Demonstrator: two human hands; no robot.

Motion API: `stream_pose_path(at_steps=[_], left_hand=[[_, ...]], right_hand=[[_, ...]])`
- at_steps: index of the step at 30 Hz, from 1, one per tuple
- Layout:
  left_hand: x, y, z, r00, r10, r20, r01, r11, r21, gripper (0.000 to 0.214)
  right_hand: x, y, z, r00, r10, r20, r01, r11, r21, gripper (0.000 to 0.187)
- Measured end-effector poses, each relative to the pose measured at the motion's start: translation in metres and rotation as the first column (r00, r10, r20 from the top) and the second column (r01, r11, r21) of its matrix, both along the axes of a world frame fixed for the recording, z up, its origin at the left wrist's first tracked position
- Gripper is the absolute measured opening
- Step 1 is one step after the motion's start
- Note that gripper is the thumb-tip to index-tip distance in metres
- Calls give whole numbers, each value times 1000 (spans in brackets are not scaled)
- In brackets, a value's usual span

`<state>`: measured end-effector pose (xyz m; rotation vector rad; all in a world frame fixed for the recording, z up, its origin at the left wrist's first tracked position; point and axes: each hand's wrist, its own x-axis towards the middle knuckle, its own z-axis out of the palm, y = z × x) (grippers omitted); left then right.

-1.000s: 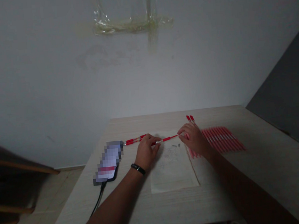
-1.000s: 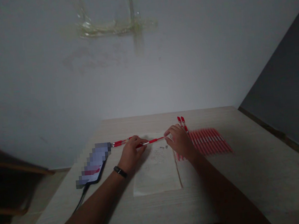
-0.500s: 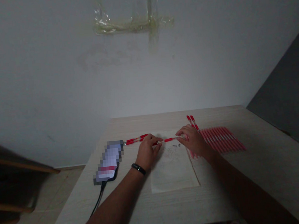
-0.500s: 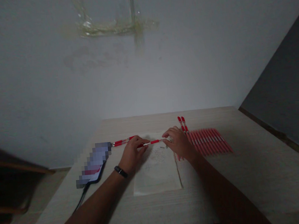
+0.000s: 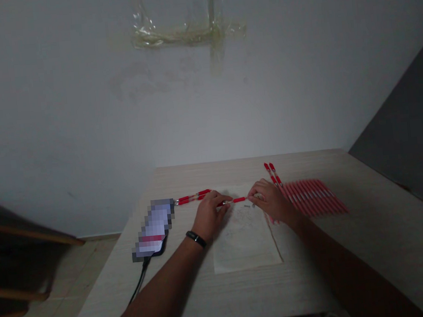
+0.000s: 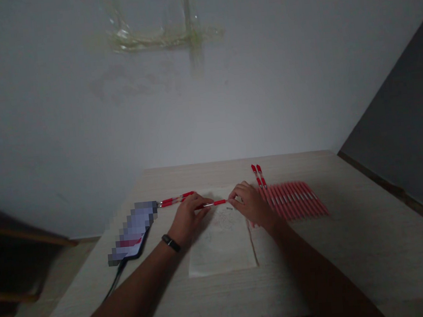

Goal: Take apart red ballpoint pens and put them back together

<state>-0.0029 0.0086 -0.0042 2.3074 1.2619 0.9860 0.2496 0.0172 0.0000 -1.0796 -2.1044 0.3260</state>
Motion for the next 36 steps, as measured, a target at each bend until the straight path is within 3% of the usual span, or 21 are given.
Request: stream_pose_path(at_steps=[12,17,24,36], left_hand=[[1,-3,2,1000,19,-18,-20,999,-26,19],[1,-2,0,995,91,-34,-92,994,-59,18],[-1,-3,6,980,169,-102,-169,986,11,15],[0,0,-3,979,185,-89,-187,982,-19,14]], right_hand=[[-2,-1,0,999,33,-8,-33,999,31,10],[0,1,-1,997,78,-10,-77,996,54,12],[-1,1,-3,991,132,-21,-131,989,74,11],[-7,-2,-6,998,65,3,-64,992,111,14]])
